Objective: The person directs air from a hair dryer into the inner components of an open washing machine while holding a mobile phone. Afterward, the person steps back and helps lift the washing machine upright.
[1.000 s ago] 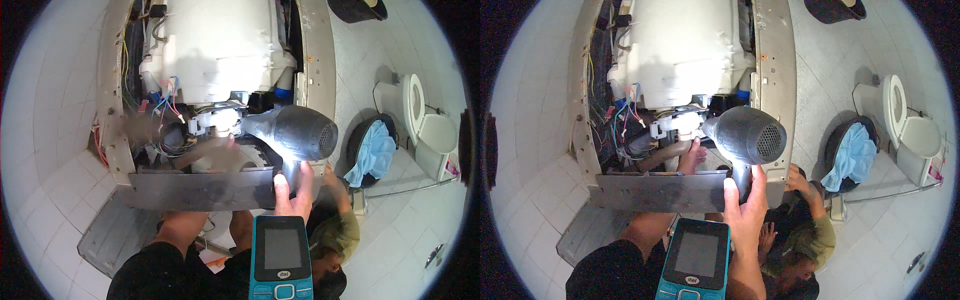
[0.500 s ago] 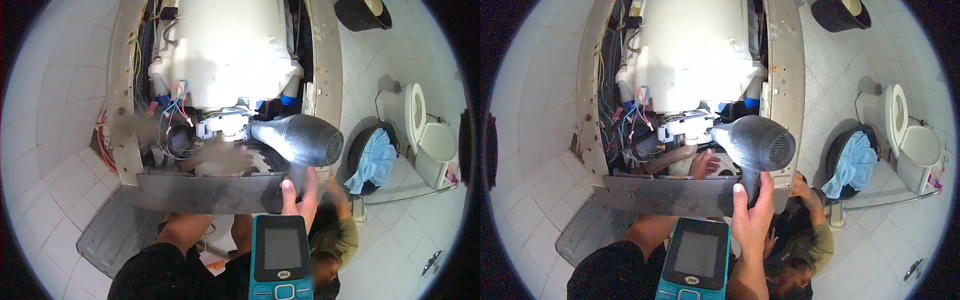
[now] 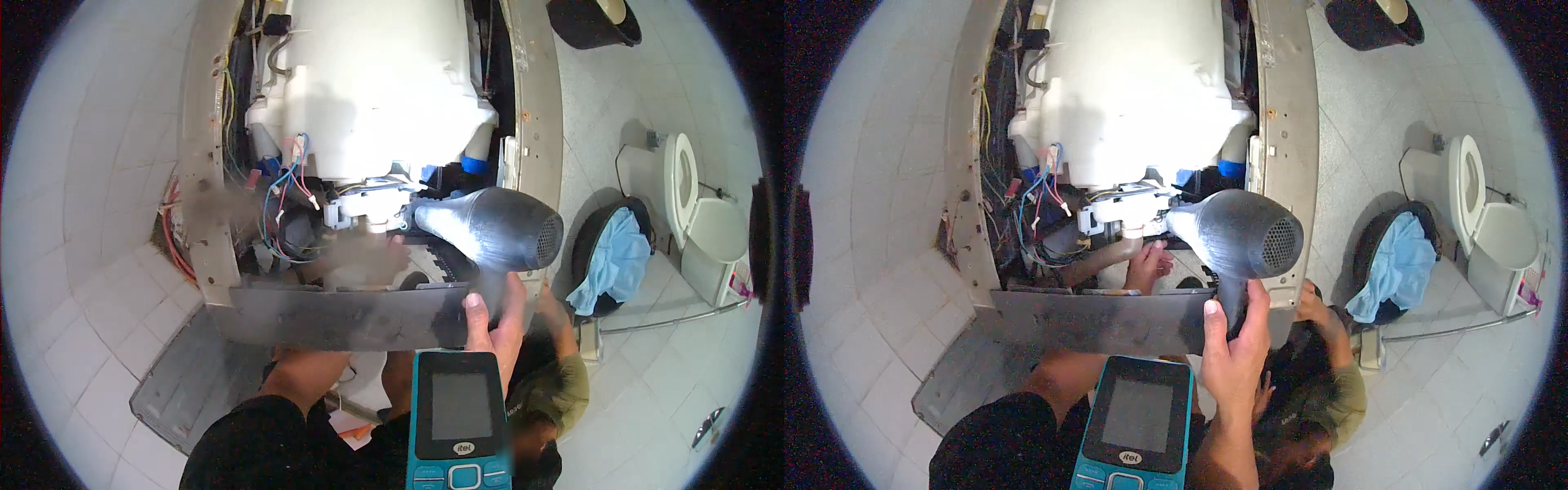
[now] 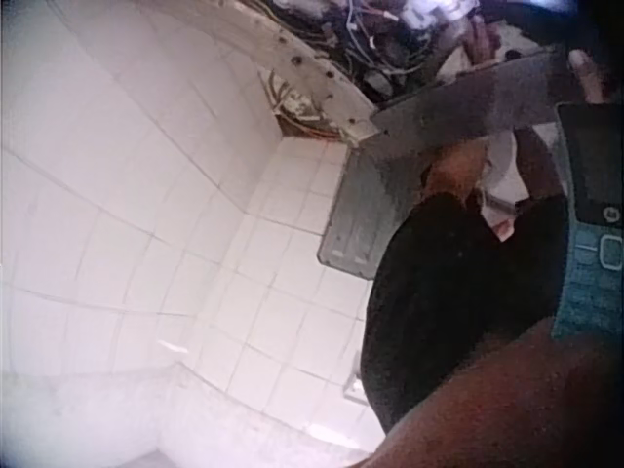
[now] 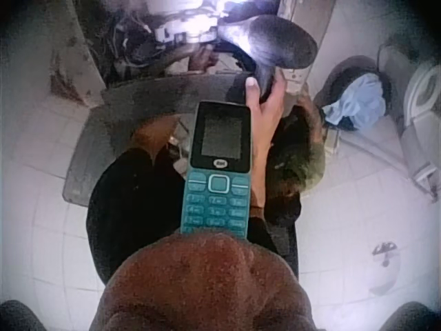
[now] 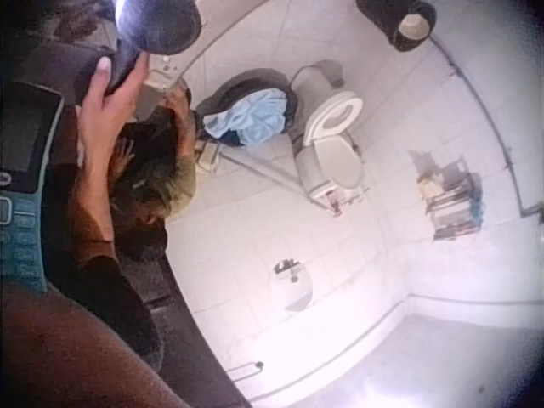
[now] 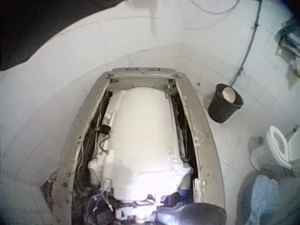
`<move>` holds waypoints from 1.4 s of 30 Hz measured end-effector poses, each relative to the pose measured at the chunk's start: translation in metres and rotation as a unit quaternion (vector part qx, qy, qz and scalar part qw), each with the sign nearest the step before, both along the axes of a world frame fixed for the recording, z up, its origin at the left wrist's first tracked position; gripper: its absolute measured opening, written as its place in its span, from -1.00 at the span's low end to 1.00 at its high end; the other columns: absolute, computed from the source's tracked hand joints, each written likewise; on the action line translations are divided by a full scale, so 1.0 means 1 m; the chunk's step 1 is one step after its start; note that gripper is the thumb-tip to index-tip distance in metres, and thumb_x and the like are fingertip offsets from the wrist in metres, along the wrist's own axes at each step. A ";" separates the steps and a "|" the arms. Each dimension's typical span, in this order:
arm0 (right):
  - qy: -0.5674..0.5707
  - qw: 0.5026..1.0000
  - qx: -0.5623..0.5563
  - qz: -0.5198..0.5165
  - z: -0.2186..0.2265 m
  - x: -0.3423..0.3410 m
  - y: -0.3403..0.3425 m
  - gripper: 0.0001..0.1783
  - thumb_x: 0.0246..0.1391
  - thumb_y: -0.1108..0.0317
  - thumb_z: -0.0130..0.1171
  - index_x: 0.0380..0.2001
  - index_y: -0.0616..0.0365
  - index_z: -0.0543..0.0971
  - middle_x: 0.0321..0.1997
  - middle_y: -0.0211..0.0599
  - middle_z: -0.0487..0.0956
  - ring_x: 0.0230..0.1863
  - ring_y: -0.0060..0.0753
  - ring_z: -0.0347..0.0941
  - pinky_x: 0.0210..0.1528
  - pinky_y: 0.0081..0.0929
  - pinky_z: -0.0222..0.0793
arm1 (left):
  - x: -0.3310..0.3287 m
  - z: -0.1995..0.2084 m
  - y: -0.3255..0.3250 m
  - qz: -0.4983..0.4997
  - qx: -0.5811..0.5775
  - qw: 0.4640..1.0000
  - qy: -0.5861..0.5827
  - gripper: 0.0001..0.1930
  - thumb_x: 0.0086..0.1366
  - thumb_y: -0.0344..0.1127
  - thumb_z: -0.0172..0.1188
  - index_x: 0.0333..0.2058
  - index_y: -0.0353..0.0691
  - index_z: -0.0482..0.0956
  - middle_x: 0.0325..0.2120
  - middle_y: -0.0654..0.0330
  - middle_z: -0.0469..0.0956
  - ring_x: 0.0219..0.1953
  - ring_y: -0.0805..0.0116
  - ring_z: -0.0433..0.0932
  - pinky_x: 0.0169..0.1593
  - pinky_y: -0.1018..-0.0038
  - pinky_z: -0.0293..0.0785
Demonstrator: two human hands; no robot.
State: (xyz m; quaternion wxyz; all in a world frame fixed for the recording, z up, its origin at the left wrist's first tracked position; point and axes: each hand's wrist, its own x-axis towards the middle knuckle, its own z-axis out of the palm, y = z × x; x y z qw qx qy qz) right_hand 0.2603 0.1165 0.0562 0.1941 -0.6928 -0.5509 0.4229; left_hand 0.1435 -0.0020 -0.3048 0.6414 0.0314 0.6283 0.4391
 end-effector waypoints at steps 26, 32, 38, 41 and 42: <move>0.009 0.997 -0.055 -0.049 -0.001 0.006 -0.007 -0.35 0.40 0.23 0.14 0.43 0.23 0.23 0.22 -0.17 0.45 0.00 -0.39 0.45 0.15 -0.43 0.36 | 0.028 0.005 0.029 0.097 -0.040 0.988 -0.116 -0.63 0.47 0.04 0.13 -0.02 -0.15 0.57 -0.34 0.24 0.66 -0.41 0.43 0.58 -0.29 0.41 0.55; 0.054 0.990 -0.071 -0.107 0.007 -0.008 -0.006 -0.36 0.40 0.28 0.13 0.43 0.23 0.22 0.25 -0.17 0.45 -0.01 -0.39 0.46 0.13 -0.43 0.37 | 0.017 0.009 0.033 0.118 -0.052 0.985 -0.118 -0.61 0.44 0.01 0.16 0.02 -0.17 0.54 -0.31 0.20 0.67 -0.39 0.38 0.60 -0.28 0.40 0.57; -0.014 0.996 -0.073 -0.057 0.002 0.009 0.002 -0.39 0.33 0.34 0.15 0.36 0.30 0.27 0.14 -0.12 0.50 -0.02 -0.34 0.48 0.12 -0.39 0.40 | 0.035 0.045 0.049 0.204 -0.131 0.958 -0.156 -0.57 0.40 -0.02 0.18 0.07 -0.19 0.52 -0.28 0.15 0.67 -0.38 0.34 0.61 -0.27 0.40 0.59; -0.014 0.996 -0.076 -0.047 0.012 0.000 0.006 -0.43 0.29 0.32 0.19 0.29 0.31 0.33 0.01 -0.04 0.58 -0.01 -0.29 0.51 0.13 -0.36 0.41 | 0.024 0.018 0.025 0.348 -0.021 0.917 -0.196 -0.72 0.44 -0.13 0.13 -0.03 -0.18 0.54 -0.47 0.23 0.63 -0.53 0.41 0.58 -0.48 0.44 0.54; 0.003 0.997 -0.070 -0.020 -0.003 0.000 -0.002 -0.43 0.29 0.31 0.20 0.28 0.32 0.34 0.01 -0.03 0.58 -0.02 -0.27 0.52 0.12 -0.34 0.41 | -0.005 0.014 0.003 0.373 -0.056 0.910 -0.171 -0.71 0.44 -0.12 0.14 -0.03 -0.18 0.54 -0.49 0.23 0.63 -0.53 0.40 0.59 -0.49 0.45 0.54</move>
